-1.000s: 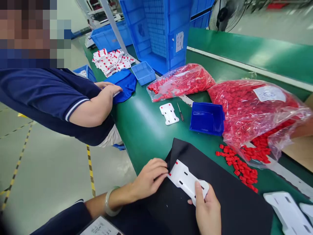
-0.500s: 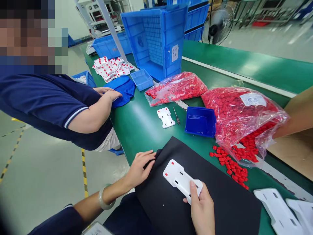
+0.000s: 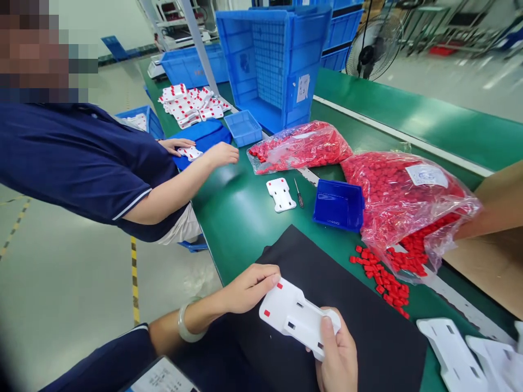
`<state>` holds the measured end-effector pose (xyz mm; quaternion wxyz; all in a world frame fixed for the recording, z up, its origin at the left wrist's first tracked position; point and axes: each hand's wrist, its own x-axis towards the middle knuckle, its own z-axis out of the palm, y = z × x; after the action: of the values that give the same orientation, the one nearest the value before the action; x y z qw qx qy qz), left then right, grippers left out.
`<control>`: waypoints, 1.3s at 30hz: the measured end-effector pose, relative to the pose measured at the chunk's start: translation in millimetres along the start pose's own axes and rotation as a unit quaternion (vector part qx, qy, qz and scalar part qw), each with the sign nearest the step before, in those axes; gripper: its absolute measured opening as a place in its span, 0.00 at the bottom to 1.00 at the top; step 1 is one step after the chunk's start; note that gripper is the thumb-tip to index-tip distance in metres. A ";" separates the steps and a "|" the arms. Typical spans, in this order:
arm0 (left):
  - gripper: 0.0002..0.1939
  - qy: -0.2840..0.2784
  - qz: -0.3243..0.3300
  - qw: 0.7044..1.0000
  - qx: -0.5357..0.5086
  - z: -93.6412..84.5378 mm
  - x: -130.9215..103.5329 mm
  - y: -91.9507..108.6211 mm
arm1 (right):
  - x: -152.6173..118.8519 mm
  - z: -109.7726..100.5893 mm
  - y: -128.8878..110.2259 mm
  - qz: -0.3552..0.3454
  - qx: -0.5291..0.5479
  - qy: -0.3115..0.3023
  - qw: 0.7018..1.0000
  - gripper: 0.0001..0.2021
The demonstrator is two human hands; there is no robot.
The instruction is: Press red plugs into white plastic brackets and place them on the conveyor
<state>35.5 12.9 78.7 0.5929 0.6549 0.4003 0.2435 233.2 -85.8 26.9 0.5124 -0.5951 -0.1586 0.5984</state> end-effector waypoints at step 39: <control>0.17 0.231 0.024 0.972 0.041 -9.4 -43.0 -24.6 | -4.4 3.5 1.0 -0.165 -0.220 0.137 0.952 0.16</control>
<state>-1.9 -17.2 63.2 0.4512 0.6139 0.5205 0.3856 228.7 -88.2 29.3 0.4776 -0.7347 -0.3106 0.3683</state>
